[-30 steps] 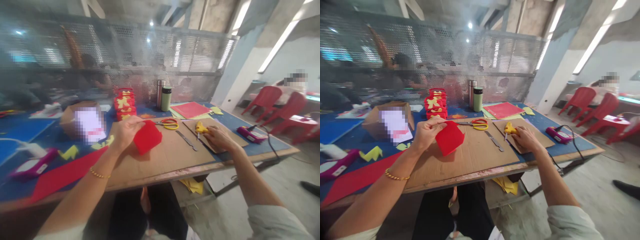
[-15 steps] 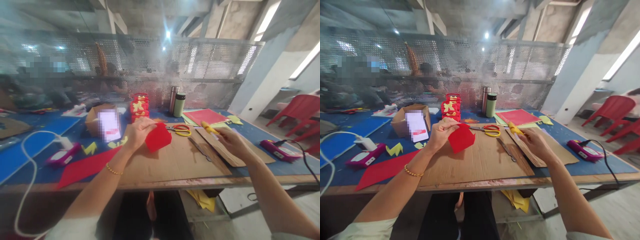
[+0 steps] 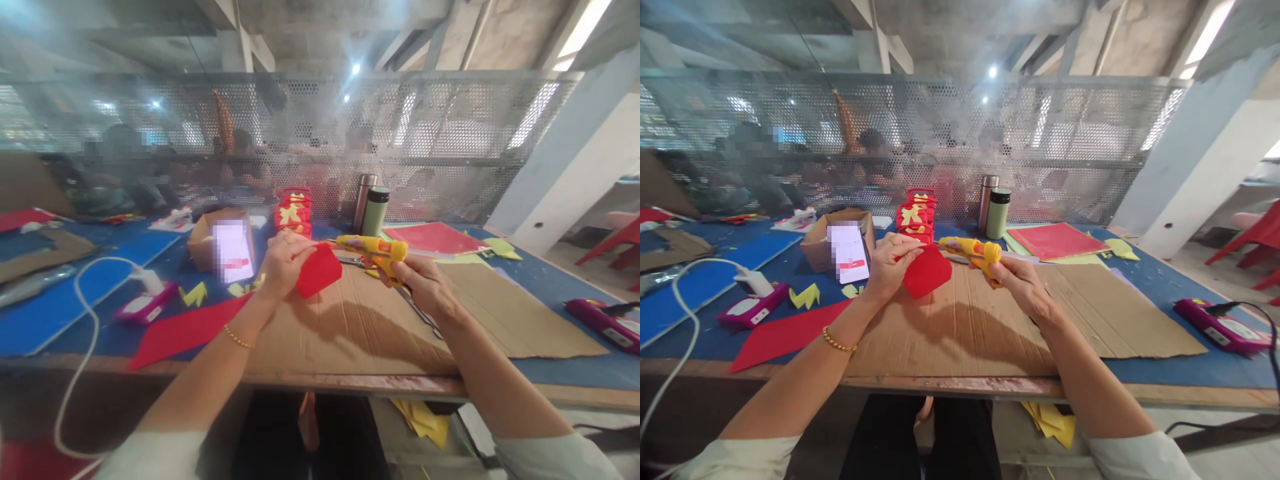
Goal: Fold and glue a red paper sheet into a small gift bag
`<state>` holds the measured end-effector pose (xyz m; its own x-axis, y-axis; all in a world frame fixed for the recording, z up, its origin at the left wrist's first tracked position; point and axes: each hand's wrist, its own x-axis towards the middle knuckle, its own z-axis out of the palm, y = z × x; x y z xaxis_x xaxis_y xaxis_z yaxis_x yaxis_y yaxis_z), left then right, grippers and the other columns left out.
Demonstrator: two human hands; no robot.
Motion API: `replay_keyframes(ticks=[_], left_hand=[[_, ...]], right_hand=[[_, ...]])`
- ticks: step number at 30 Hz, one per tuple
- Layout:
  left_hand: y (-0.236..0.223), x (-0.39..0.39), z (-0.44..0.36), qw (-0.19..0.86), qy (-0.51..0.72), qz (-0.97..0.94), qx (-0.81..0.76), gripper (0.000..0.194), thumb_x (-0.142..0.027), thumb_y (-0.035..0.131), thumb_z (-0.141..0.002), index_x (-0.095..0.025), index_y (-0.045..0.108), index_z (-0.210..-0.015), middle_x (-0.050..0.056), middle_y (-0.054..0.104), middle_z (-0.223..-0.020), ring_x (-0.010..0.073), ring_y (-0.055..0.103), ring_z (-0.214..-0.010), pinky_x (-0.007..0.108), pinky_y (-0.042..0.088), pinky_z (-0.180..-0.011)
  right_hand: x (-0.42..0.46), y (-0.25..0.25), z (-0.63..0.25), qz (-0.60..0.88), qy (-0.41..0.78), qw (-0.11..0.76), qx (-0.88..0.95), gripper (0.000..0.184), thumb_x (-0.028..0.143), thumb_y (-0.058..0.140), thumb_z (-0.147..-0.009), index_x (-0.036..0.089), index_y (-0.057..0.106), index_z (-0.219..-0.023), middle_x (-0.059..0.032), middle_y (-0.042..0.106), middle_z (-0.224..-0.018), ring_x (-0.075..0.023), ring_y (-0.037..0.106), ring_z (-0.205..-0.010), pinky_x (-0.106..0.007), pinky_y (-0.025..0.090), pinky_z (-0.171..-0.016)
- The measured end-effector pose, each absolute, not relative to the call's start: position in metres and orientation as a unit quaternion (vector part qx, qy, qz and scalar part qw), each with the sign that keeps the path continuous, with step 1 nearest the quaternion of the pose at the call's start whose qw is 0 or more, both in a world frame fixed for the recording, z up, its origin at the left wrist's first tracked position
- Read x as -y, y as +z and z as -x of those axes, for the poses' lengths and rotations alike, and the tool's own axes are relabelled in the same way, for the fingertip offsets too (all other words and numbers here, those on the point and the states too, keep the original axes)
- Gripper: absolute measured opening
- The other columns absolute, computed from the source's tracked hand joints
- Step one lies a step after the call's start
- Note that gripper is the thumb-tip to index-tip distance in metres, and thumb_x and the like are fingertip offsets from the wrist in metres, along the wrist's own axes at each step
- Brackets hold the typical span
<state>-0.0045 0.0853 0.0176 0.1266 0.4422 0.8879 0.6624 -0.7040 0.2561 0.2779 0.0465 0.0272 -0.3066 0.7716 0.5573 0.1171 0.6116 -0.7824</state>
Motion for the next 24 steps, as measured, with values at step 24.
replay_keyframes(ticks=[24], left_hand=[[0.019, -0.078, -0.001, 0.109, -0.540, 0.765, 0.335, 0.013, -0.029, 0.067, -0.095, -0.030, 0.080, -0.096, 0.001, 0.078, -0.090, 0.0197, 0.065, -0.089, 0.040, 0.044, -0.085]], right_hand=[[-0.032, 0.026, -0.277, 0.305, 0.324, 0.488, 0.751, 0.051, 0.066, 0.060, -0.089, 0.019, 0.065, -0.068, -0.0025, 0.053, -0.069, -0.0140, 0.044, -0.060, -0.029, 0.039, -0.055]])
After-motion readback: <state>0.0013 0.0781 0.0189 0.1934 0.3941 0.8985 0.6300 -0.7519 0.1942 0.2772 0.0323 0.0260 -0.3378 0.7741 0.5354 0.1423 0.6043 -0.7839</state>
